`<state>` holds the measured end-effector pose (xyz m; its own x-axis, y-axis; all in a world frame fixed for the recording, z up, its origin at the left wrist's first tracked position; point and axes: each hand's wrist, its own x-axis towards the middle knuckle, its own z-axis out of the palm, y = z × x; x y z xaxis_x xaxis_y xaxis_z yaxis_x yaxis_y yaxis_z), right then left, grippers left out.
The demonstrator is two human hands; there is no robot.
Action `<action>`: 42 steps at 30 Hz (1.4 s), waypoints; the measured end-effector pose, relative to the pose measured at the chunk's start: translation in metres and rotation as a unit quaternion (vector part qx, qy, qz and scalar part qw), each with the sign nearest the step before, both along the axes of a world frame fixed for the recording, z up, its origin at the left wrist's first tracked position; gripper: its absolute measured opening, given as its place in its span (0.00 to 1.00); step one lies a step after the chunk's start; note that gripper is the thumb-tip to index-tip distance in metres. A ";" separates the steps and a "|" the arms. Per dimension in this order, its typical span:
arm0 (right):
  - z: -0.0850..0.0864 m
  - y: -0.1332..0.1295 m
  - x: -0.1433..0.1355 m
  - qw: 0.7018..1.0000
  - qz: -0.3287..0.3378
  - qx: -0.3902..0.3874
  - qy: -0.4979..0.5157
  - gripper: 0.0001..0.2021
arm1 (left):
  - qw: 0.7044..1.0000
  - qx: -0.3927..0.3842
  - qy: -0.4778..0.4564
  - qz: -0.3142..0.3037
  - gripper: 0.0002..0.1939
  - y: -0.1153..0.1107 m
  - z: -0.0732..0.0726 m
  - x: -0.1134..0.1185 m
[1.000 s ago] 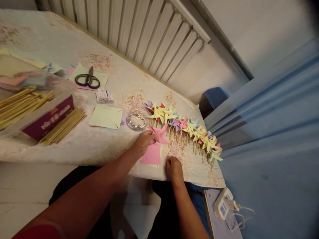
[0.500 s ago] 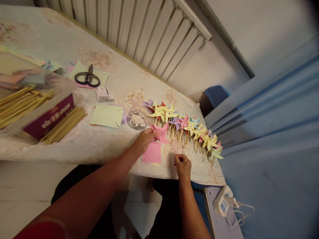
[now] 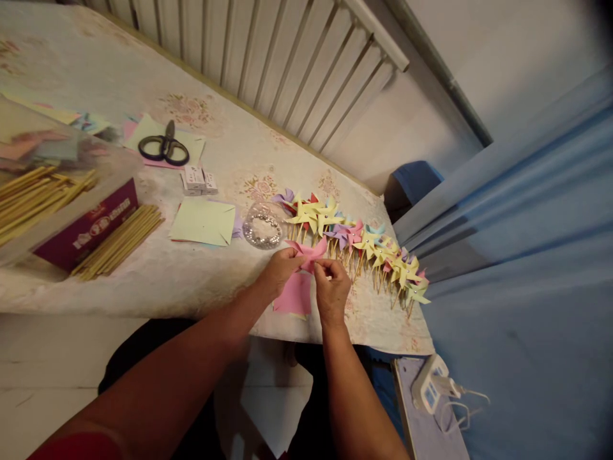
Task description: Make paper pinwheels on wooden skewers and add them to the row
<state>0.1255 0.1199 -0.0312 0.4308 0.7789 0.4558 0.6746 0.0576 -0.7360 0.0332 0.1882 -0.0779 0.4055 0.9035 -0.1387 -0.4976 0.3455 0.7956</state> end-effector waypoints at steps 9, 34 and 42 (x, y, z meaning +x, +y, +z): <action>-0.019 0.010 0.007 1.000 0.002 -0.007 -0.014 0.07 | 1.000 0.011 -0.009 -0.015 0.13 -0.001 0.000 -0.001; -0.019 0.007 0.005 0.999 0.011 -0.003 -0.033 0.08 | 1.000 0.017 0.018 -0.004 0.15 -0.001 -0.004 0.000; -0.020 0.009 0.005 1.000 0.006 -0.020 -0.005 0.09 | 0.999 0.024 0.030 -0.003 0.14 -0.002 -0.001 -0.001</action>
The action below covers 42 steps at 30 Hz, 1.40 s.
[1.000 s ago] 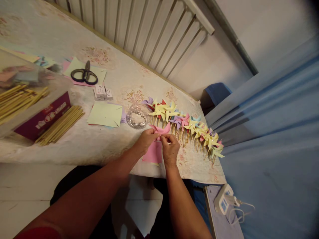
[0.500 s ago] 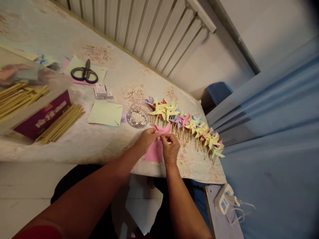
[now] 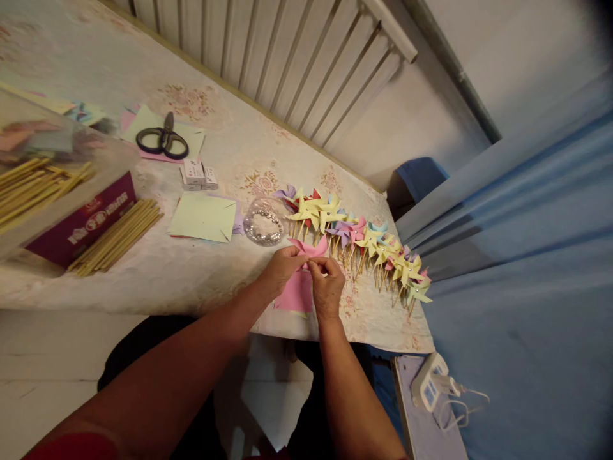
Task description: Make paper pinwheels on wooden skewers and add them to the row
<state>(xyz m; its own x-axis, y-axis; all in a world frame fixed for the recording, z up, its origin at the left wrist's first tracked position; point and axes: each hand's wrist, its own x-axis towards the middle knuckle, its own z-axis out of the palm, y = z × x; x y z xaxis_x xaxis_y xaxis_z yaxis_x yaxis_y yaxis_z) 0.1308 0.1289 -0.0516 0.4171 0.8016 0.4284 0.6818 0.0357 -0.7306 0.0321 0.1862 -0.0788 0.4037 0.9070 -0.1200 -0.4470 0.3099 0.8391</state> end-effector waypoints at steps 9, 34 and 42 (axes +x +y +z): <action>0.001 0.001 -0.002 0.999 -0.020 -0.017 0.042 0.09 | 1.000 -0.001 0.011 -0.002 0.14 0.000 -0.002 0.001; 0.010 0.008 0.001 0.995 -0.015 -0.070 0.074 0.09 | 0.981 0.105 0.151 0.065 0.13 0.000 0.000 0.002; 0.007 0.010 -0.002 0.992 -0.032 -0.064 0.105 0.10 | 0.972 0.122 0.184 0.076 0.12 0.001 0.006 -0.001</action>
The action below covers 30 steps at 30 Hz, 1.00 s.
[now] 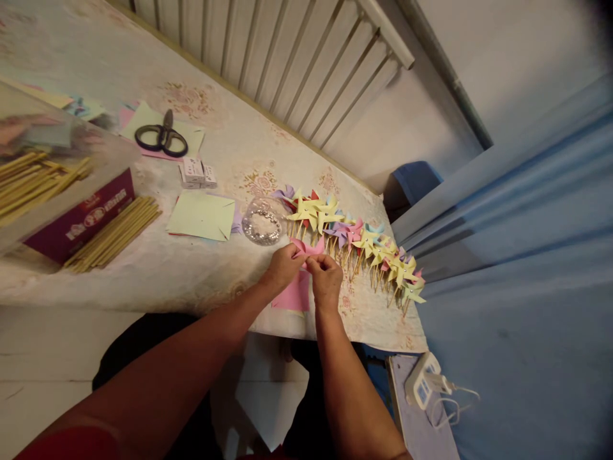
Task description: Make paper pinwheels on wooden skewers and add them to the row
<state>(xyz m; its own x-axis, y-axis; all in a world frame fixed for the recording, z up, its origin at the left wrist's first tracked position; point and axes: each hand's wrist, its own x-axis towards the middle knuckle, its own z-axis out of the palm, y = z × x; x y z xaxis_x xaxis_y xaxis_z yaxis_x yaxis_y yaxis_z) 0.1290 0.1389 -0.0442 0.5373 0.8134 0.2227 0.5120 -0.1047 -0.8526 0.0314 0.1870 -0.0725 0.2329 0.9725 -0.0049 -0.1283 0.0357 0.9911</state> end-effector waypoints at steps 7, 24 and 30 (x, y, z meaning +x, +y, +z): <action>-0.014 0.001 0.013 0.996 -0.087 -0.002 0.001 0.21 | 1.000 -0.005 -0.012 -0.011 0.15 0.000 0.000 0.000; -0.014 -0.006 0.019 0.995 0.032 -0.017 0.093 0.15 | 0.993 -0.022 -0.104 -0.048 0.10 -0.001 -0.003 0.003; -0.010 -0.005 0.019 0.992 0.031 -0.027 0.117 0.15 | 0.991 -0.042 -0.110 -0.059 0.10 0.001 -0.010 0.006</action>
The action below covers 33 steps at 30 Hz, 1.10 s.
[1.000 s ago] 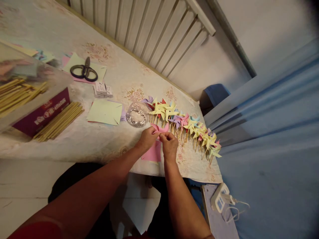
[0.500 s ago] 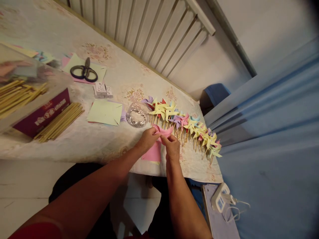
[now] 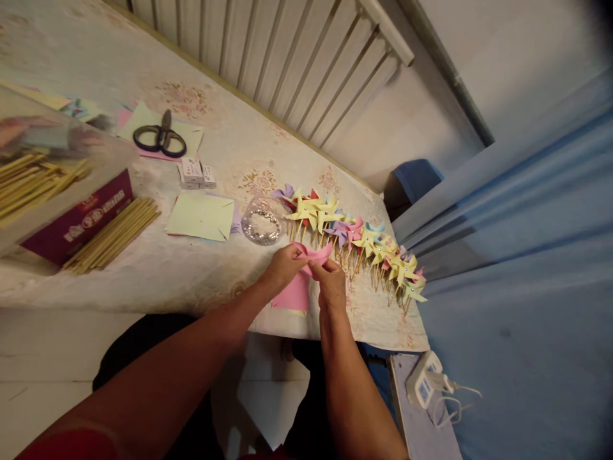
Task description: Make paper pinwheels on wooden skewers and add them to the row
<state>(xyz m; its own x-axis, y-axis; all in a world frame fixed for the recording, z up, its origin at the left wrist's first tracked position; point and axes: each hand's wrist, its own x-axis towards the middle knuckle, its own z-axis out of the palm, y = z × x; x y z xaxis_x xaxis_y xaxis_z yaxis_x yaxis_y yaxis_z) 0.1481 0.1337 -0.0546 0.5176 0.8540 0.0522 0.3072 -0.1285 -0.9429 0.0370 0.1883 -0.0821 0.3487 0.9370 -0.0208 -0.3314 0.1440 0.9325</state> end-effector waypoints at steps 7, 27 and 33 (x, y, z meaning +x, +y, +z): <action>-0.002 0.000 0.001 1.000 -0.007 0.001 0.023 0.12 | 0.997 -0.007 -0.062 -0.043 0.09 -0.001 0.000 0.002; 0.008 -0.011 -0.003 0.996 0.027 0.000 0.084 0.11 | 0.993 -0.066 -0.035 -0.096 0.14 -0.006 0.015 -0.012; -0.004 -0.024 0.036 0.996 -0.049 0.008 0.079 0.16 | 0.989 -0.113 -0.038 -0.083 0.12 -0.004 0.017 -0.012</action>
<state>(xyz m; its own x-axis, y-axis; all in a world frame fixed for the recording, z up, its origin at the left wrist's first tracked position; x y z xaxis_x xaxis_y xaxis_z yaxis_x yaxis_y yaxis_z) 0.1838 0.1100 -0.0591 0.6019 0.7982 -0.0230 0.1408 -0.1345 -0.9809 0.0249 0.1845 -0.0649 0.5059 0.8411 -0.1915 -0.3542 0.4050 0.8429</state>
